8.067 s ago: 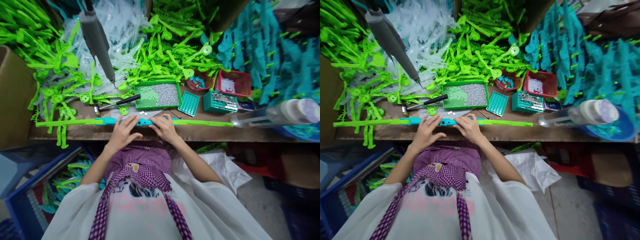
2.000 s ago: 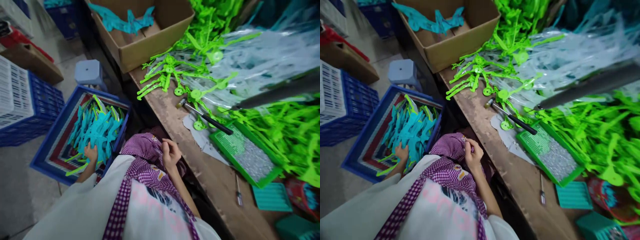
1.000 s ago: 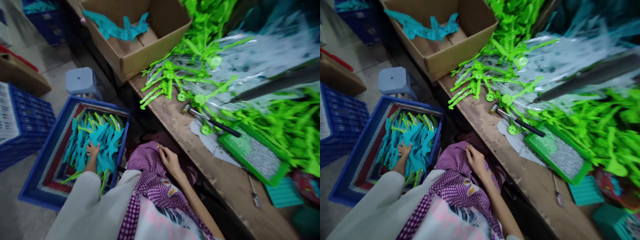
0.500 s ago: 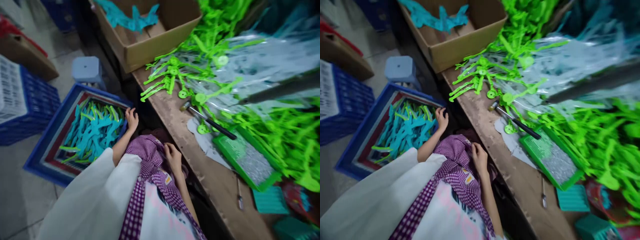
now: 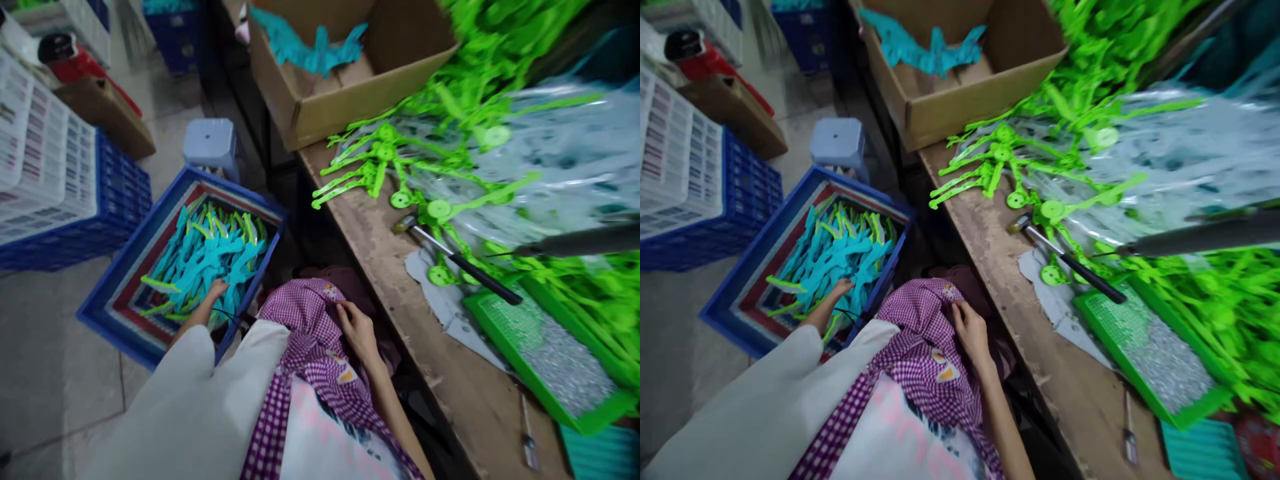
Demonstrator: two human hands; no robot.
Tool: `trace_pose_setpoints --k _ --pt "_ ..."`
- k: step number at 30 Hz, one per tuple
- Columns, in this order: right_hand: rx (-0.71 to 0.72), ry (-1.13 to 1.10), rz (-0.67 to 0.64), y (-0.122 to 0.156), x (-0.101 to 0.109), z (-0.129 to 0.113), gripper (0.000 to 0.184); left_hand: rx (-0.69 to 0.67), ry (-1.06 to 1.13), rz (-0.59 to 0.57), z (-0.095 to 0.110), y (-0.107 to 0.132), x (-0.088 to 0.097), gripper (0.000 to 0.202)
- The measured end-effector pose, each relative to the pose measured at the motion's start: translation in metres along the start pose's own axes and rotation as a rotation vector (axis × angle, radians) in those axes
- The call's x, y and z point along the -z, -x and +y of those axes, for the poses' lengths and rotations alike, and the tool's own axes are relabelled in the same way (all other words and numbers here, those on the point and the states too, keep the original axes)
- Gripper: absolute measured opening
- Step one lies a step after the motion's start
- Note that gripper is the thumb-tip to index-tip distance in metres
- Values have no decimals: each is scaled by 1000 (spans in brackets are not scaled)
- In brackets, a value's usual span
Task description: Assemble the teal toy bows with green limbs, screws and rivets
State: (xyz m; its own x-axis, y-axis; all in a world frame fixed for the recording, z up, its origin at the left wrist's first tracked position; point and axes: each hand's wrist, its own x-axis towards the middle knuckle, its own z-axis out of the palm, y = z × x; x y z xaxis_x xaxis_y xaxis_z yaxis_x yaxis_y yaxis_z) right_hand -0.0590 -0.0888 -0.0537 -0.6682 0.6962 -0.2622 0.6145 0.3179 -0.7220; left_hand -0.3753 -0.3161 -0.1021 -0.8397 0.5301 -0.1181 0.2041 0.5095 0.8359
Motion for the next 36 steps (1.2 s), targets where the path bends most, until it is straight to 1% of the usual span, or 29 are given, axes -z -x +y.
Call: trace_pose_setpoints --k 2,3,4,5,6,7,8,9,10,11,12,13,14,15,16,17,18,20,21,24,26,29,31,32,33,34,35,36 --pt "6 -21 14 -1 7 -4 45 -83 -11 70 17 -41 14 30" --pt "-4 -35 39 -2 10 -7 45 -146 -13 130 31 -66 20 25" --pt "-17 -56 70 -3 14 -10 45 -211 -9 185 50 -92 24 22" --pt "-29 -80 105 -5 18 -14 45 -282 -1 257 75 -118 26 20" --pt "-33 -104 135 -7 21 -19 44 -427 0 413 105 -144 26 21" --pt "-26 -126 156 -10 24 -23 43 -508 12 450 140 -170 25 22" --pt "-10 -144 166 -13 27 -26 42 -570 25 448 177 -195 21 26" --pt "11 -156 167 -17 29 -29 41 -646 37 420 215 -219 16 30" --pt "29 -161 164 -20 30 -29 40 -763 21 368 253 -244 10 36" --pt "38 -162 166 -22 32 -28 39 -839 -14 329 288 -268 3 39" --pt "36 -165 177 -23 33 -25 39 -870 -68 289 319 -291 -3 41" --pt "21 -170 198 -23 34 -21 39 -867 -140 245 345 -313 -9 43" --pt "-2 -179 226 -21 35 -15 40 -831 -233 201 364 -332 -13 47" --pt "-28 -190 256 -17 36 -9 41 -766 -336 174 378 -349 -17 52" --pt "-55 -203 284 -14 36 -4 42 -678 -441 168 386 -363 -19 55" --pt "-76 -217 305 -10 36 0 43 -588 -522 167 390 -373 -21 55" --pt "-92 -228 317 -7 36 3 44 -546 -554 171 391 -381 -23 50" --pt "-103 -244 316 -3 38 5 45 -536 -582 183 389 -386 -26 39" --pt "-97 -249 304 -2 40 4 44 -556 -583 190 388 -386 -28 38" --pt "-64 -251 255 -1 50 -3 40 -604 -600 214 390 -375 -26 47" --pt "-54 -245 237 1 56 -7 37 -620 -593 270 393 -365 -17 50" --pt "-49 -231 229 3 65 -12 36 -609 -495 435 394 -344 6 60" --pt "-26 -244 220 -1 73 -20 36 -602 -368 523 389 -321 17 66" --pt "-9 -263 222 -5 78 -28 36 -610 -296 538 384 -305 18 66" --pt "12 -288 232 -12 84 -39 36 -631 -220 565 378 -285 14 67" --pt "42 -322 248 -21 90 -53 36 -646 -130 578 369 -262 6 69" --pt "73 -359 285 -32 97 -68 36 -691 -43 511 360 -235 -7 67" --pt "123 -407 316 -45 102 -85 36 -732 16 417 349 -206 -24 62"
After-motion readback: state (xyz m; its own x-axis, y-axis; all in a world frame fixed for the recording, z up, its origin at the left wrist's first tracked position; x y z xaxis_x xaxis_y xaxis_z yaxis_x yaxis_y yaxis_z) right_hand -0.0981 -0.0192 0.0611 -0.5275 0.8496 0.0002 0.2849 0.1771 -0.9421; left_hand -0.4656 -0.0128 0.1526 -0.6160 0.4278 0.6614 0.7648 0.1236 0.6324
